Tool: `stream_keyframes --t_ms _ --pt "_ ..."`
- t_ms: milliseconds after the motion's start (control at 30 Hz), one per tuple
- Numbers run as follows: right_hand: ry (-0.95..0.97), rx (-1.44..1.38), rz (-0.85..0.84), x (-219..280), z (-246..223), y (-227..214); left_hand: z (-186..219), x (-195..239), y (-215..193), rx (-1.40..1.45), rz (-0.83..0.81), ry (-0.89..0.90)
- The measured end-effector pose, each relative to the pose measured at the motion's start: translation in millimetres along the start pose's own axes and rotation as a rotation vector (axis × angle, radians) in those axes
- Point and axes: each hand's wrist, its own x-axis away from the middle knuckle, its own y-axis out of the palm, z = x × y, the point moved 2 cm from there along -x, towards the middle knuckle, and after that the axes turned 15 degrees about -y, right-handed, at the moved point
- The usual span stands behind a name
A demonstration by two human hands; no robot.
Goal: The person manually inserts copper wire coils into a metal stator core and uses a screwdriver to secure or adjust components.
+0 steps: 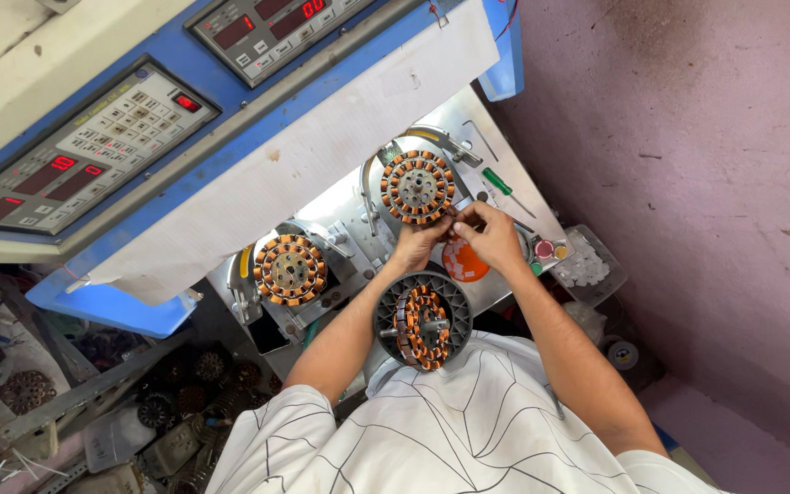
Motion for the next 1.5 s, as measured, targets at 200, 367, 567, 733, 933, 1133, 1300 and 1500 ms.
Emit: stream_keyframes --t_ms 200,367,567,733,933,1133,1300,1500 --pt "-0.079 0.177 0.060 18 -23 -12 -2 -9 -7 0.190 -0.037 -0.016" --pt "0.110 -0.117 0.024 18 -17 -18 -5 -12 -13 0.313 0.045 0.035" --pt "0.369 -0.679 0.223 21 9 -8 -1 -7 -12 0.332 0.072 0.018" --pt "0.489 -0.920 0.297 18 10 5 -4 -11 -12 0.402 0.108 -0.003" --pt "0.165 -0.821 0.180 25 0 0 -4 -9 -15 0.424 0.079 0.001" --pt "0.167 -0.648 0.236 -6 12 -9 4 -5 -9 0.412 0.052 -0.026" --pt "0.353 -0.826 0.164 -15 10 -20 11 4 -1 0.409 0.051 -0.031" --pt "-0.263 0.063 0.100 -6 -28 -25 14 3 1 0.439 0.003 -0.062"
